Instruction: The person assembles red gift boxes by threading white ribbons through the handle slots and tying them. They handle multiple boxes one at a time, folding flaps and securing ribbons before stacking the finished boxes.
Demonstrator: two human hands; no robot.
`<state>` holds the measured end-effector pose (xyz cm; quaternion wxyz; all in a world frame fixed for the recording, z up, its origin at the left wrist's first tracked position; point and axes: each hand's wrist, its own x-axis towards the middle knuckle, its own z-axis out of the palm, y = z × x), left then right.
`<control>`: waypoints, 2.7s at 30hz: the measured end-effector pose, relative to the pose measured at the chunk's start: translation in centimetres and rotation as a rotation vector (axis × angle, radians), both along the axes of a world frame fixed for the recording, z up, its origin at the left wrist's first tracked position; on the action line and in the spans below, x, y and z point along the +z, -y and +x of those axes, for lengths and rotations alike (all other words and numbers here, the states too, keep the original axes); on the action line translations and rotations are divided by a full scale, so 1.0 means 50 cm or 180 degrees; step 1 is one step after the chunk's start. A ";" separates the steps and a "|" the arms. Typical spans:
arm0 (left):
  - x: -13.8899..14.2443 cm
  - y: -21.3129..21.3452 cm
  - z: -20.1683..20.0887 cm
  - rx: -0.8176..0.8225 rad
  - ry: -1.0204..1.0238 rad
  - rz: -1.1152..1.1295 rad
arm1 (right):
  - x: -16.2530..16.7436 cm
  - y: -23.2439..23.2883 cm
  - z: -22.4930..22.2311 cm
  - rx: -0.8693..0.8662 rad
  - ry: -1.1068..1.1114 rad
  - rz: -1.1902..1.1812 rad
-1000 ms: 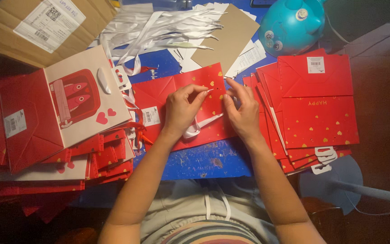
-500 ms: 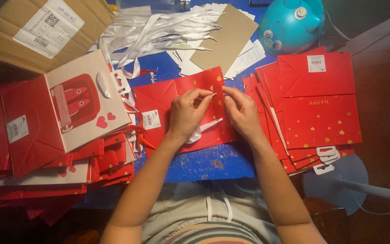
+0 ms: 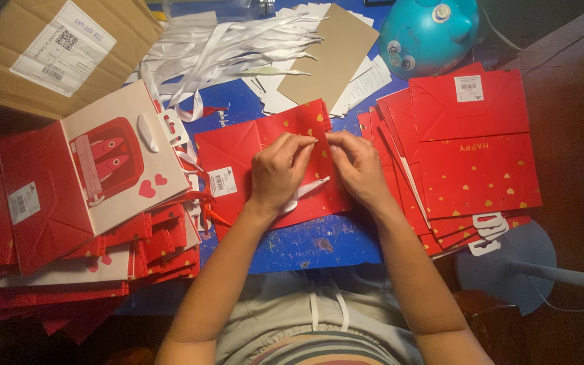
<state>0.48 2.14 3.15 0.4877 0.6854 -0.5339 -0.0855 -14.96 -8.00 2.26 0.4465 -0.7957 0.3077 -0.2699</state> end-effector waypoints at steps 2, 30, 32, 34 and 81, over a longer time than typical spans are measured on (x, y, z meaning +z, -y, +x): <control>-0.003 0.002 0.001 0.0017 0.0015 -0.0014 | -0.001 0.003 0.004 0.0043 0.0076 -0.0093; -0.066 0.024 0.017 -0.0312 -0.2237 0.0789 | -0.046 -0.013 0.026 -0.0917 0.0174 0.0707; -0.071 0.022 0.017 -0.0447 -0.2288 0.0674 | -0.051 -0.011 0.021 -0.0738 0.0461 0.0801; -0.073 0.022 0.018 -0.0441 -0.2149 0.0722 | -0.051 -0.007 0.021 -0.0451 0.0683 0.1018; -0.019 0.012 0.014 -0.0380 -0.1641 0.0820 | 0.026 -0.021 0.019 -0.0269 0.0235 -0.1314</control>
